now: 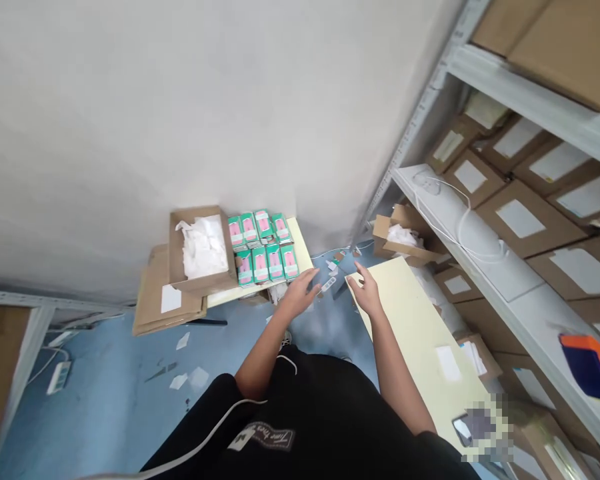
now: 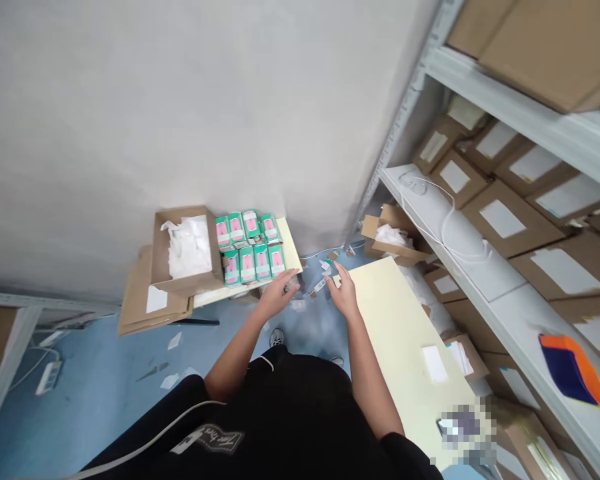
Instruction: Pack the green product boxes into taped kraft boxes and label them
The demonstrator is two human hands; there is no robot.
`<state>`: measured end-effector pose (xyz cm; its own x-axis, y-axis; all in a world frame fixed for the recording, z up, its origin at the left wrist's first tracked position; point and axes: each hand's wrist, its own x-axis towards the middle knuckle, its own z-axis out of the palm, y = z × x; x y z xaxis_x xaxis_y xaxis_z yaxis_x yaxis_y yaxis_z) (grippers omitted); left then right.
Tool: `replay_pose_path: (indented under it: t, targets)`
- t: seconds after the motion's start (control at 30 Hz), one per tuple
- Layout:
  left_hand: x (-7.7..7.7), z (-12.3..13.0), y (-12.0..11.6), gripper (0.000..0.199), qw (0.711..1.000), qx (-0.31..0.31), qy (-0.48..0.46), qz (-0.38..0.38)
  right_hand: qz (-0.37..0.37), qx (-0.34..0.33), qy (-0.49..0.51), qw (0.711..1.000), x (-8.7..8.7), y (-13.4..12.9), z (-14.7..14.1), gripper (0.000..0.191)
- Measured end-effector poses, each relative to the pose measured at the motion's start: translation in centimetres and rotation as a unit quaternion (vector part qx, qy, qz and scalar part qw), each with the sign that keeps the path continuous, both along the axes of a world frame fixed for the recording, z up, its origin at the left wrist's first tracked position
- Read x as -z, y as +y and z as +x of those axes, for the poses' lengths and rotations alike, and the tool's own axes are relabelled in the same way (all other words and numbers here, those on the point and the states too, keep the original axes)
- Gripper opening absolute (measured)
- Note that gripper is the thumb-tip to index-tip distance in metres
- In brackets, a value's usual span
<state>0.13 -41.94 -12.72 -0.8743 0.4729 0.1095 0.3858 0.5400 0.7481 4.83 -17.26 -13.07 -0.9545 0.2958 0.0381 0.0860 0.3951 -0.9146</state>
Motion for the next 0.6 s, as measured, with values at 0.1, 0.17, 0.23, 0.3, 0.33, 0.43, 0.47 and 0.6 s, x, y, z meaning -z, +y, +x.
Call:
replay_pose_path:
  t: [0.1, 0.17, 0.23, 0.3, 0.33, 0.43, 0.47, 0.6]
  targets:
    - [1.5, -2.3, -8.2, 0.051, 0.996, -0.084, -0.017, -0.002, 0.006, -0.050, -0.002, 0.999, 0.8, -5.6, -4.2, 0.060]
    - [2.5, -3.5, -13.6, 0.052, 0.991, -0.131, -0.031, 0.002, 0.011, -0.070, -0.006, 0.997, 1.5, -9.1, -6.8, 0.060]
    - [3.3, -4.4, -18.7, 0.054, 0.984, -0.173, -0.047, 0.007, 0.017, -0.085, -0.009, 0.996, 2.0, -12.3, -9.3, 0.061]
    - [3.8, -5.0, -23.2, 0.056, 0.975, -0.214, -0.052, 0.007, 0.023, -0.100, -0.012, 0.995, 2.3, -15.3, -11.6, 0.062]
    - [4.0, -5.2, -25.2, 0.057, 0.971, -0.234, -0.051, 0.005, 0.025, -0.109, -0.014, 0.994, 2.3, -16.6, -12.7, 0.062]
    - [4.7, -5.6, -29.5, 0.057, 0.958, -0.282, -0.053, 0.001, 0.031, -0.145, -0.016, 0.989, 2.0, -19.8, -15.5, 0.061]
    - [4.9, -5.8, -30.3, 0.057, 0.955, -0.291, -0.058, 0.002, 0.034, -0.156, -0.014, 0.987, 1.9, -20.6, -16.2, 0.060]
    - [6.2, -6.7, -30.6, 0.056, 0.952, -0.291, -0.099, 0.003, 0.039, -0.181, -0.017, 0.983, 2.2, -21.8, -18.6, 0.057]
